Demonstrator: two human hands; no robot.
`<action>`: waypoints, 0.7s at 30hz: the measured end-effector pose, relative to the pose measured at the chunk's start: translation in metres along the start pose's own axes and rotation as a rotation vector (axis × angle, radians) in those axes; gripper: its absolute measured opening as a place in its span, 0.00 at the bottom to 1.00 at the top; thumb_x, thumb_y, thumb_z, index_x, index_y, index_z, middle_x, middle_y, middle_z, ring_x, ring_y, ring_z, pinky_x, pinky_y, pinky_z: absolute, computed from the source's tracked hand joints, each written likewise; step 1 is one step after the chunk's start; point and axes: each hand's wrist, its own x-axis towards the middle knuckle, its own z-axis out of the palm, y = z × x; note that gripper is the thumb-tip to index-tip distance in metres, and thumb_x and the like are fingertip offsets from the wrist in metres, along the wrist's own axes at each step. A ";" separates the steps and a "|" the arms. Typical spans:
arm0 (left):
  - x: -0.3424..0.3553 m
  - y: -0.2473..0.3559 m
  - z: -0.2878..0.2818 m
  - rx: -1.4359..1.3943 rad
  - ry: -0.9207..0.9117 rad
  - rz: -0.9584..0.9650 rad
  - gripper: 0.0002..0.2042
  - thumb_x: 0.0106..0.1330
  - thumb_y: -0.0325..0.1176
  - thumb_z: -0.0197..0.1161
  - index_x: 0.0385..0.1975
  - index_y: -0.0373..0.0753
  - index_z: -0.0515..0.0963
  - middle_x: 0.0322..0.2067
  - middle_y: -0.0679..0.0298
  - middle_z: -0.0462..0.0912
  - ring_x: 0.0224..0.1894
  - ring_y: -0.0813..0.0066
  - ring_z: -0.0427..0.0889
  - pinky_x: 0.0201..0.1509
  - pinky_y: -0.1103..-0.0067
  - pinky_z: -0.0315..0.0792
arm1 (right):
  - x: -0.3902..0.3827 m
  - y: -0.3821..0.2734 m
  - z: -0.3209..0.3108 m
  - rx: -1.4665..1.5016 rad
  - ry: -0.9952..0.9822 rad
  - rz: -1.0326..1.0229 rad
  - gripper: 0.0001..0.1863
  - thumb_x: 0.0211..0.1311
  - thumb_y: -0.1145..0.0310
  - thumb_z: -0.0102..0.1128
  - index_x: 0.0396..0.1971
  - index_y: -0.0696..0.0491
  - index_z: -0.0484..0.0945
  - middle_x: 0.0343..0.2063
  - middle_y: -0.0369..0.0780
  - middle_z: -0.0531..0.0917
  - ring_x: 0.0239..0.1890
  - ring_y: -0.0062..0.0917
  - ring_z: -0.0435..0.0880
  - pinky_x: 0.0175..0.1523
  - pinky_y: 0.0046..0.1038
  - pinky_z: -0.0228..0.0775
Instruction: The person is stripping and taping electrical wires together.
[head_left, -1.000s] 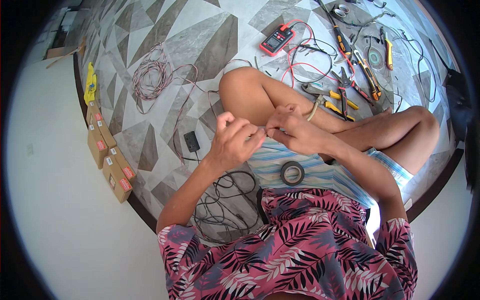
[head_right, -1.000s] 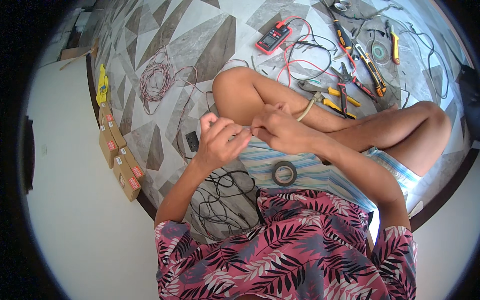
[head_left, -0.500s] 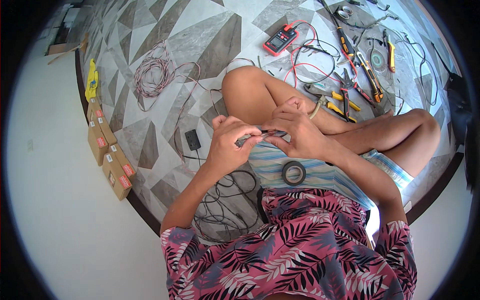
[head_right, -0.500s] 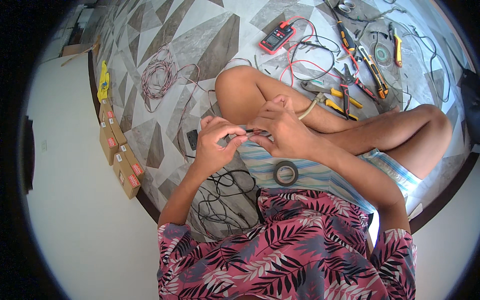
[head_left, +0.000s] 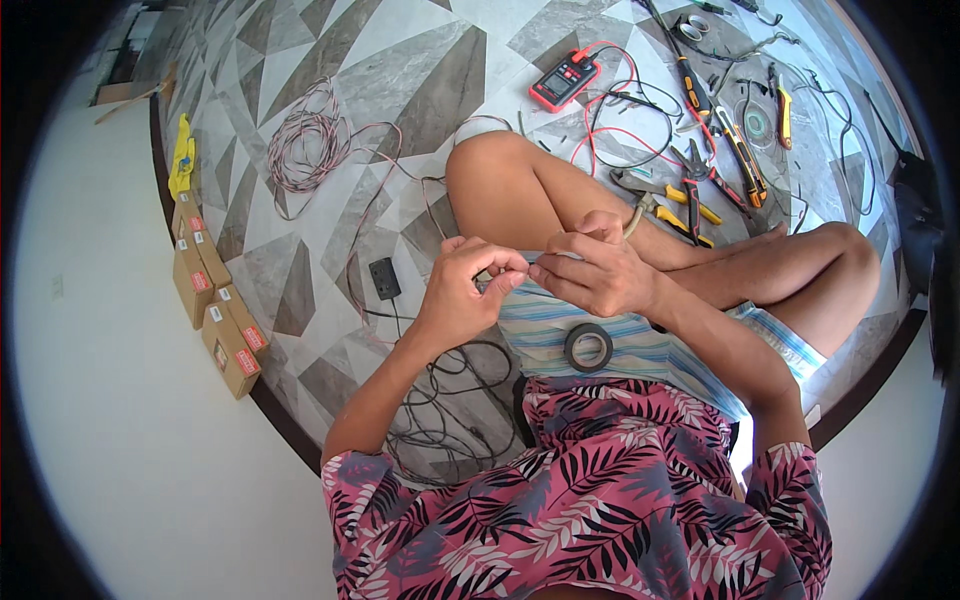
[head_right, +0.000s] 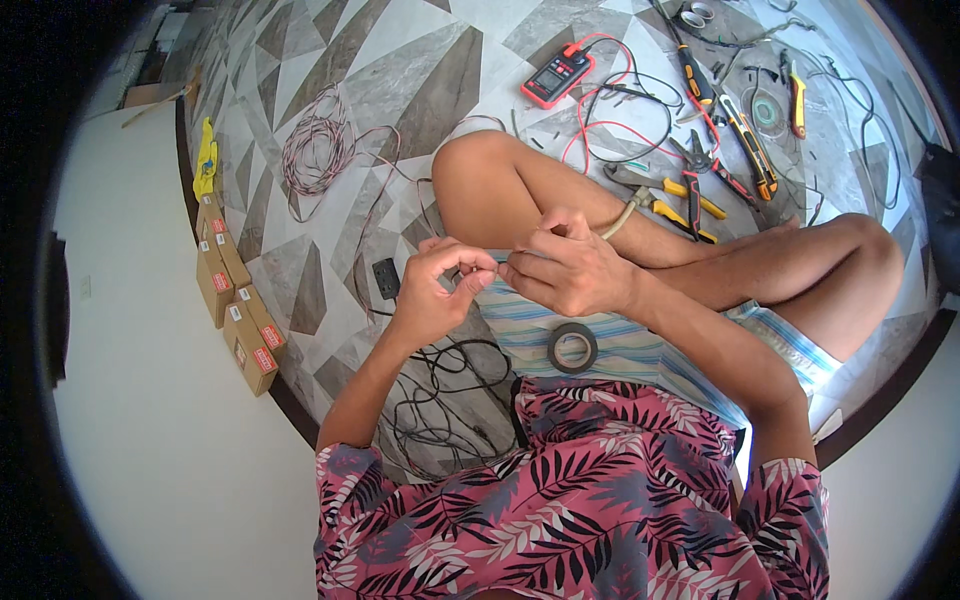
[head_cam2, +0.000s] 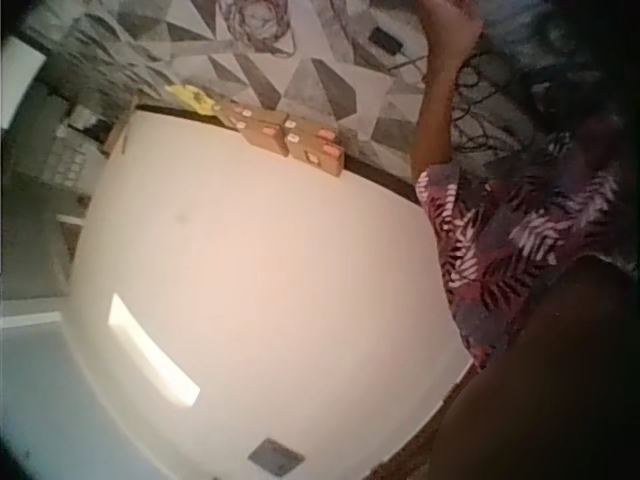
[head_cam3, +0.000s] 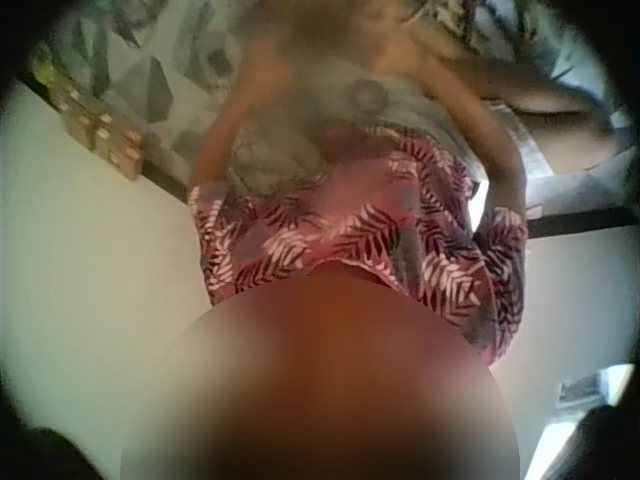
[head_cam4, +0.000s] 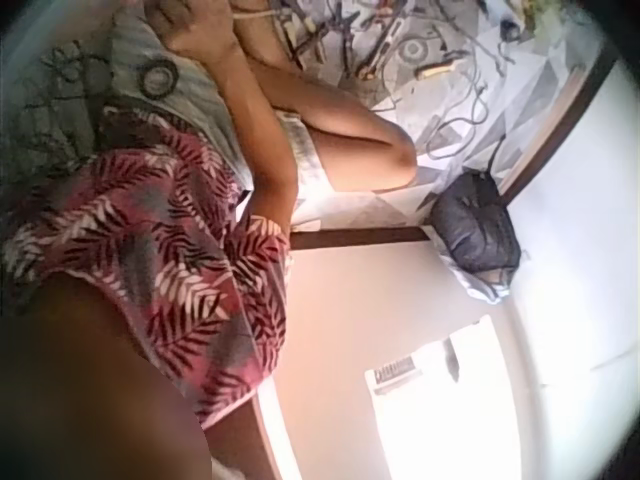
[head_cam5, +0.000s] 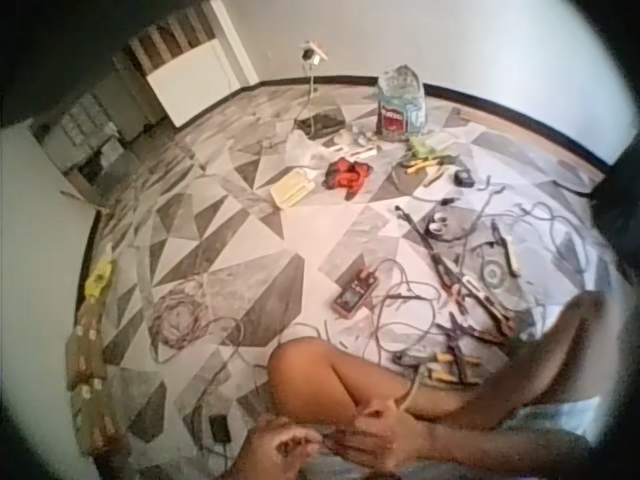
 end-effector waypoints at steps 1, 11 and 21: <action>0.000 0.000 -0.001 -0.011 -0.012 -0.024 0.05 0.63 0.29 0.71 0.36 0.39 0.85 0.31 0.67 0.87 0.33 0.72 0.81 0.56 0.69 0.65 | -0.001 0.001 0.000 0.025 -0.024 0.033 0.10 0.46 0.70 0.73 0.31 0.53 0.87 0.32 0.34 0.83 0.42 0.25 0.80 0.49 0.37 0.63; 0.010 -0.007 -0.003 -0.277 -0.222 -0.349 0.14 0.74 0.38 0.61 0.41 0.32 0.86 0.29 0.59 0.87 0.30 0.70 0.82 0.38 0.75 0.75 | -0.017 -0.001 0.005 0.265 -0.016 0.313 0.13 0.46 0.74 0.74 0.35 0.50 0.86 0.37 0.33 0.83 0.47 0.30 0.79 0.52 0.39 0.62; 0.028 -0.005 -0.006 -0.013 -0.274 0.044 0.07 0.68 0.33 0.65 0.34 0.37 0.86 0.26 0.66 0.81 0.31 0.72 0.76 0.40 0.71 0.64 | -0.006 -0.002 0.001 0.223 -0.220 0.345 0.13 0.55 0.73 0.69 0.42 0.51 0.82 0.37 0.37 0.79 0.47 0.31 0.76 0.52 0.40 0.58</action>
